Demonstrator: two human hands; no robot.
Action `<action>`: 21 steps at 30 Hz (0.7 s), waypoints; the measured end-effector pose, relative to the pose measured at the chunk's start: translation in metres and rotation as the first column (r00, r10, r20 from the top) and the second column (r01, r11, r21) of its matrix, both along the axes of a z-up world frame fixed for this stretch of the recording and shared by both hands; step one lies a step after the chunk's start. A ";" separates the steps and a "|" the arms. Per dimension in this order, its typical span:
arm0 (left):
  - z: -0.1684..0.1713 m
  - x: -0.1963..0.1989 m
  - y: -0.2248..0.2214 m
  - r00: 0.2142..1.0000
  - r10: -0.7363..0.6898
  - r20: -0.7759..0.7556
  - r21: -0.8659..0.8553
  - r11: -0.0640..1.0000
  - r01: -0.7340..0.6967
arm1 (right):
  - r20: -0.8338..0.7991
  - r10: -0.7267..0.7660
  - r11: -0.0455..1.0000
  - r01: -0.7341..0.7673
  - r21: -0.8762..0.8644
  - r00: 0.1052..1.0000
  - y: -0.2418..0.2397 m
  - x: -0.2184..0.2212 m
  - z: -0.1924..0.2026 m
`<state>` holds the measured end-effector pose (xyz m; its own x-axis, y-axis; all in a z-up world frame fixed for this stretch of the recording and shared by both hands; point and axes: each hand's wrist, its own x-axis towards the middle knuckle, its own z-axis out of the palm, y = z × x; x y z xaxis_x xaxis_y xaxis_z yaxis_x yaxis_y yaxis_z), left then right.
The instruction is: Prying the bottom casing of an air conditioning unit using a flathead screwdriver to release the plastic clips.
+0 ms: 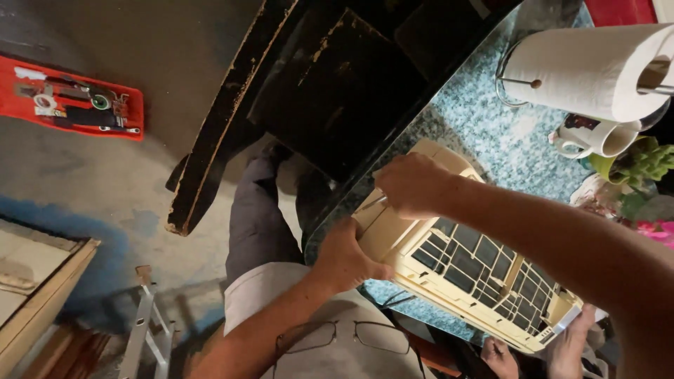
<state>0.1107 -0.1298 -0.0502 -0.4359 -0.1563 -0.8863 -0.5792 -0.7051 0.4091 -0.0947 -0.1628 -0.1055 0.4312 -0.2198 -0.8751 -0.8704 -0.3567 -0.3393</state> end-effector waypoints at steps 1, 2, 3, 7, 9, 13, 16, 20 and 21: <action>-0.002 0.000 0.001 1.000 0.002 -0.001 0.002 1.000 -0.002 | -0.001 0.002 1.000 -0.002 0.002 1.000 -0.002 0.002 0.002; -0.003 -0.001 0.003 1.000 -0.016 0.006 -0.018 1.000 0.016 | -0.042 0.004 1.000 -0.002 0.030 0.999 -0.003 0.003 0.004; -0.004 -0.001 0.005 0.999 -0.037 0.013 -0.035 0.999 0.037 | -0.083 0.004 0.998 0.001 0.061 0.997 -0.004 0.005 0.006; -0.003 -0.001 0.009 0.999 -0.036 0.021 -0.062 0.997 0.037 | -0.108 0.022 0.995 -0.011 0.098 0.994 -0.016 0.010 0.019; -0.006 -0.001 0.016 0.994 -0.104 0.039 -0.078 0.991 0.106 | -0.080 0.032 0.994 -0.023 0.109 0.996 -0.012 0.009 0.020; -0.007 -0.001 0.019 0.989 -0.140 0.056 -0.122 0.982 0.146 | -0.066 0.022 0.997 -0.017 0.079 0.998 -0.007 0.011 0.025; -0.014 -0.001 0.027 0.996 -0.077 0.037 -0.123 0.989 0.081 | -0.066 0.082 0.996 -0.079 0.047 0.994 0.000 0.008 0.028; -0.019 -0.002 0.034 0.999 -0.045 0.030 -0.205 0.977 0.050 | -0.028 -0.105 0.982 0.099 -0.160 0.994 -0.012 -0.012 0.036; -0.020 -0.003 0.036 1.000 0.011 0.022 -0.212 0.977 -0.007 | 0.041 -0.201 0.956 0.206 -0.211 0.979 -0.026 -0.018 0.044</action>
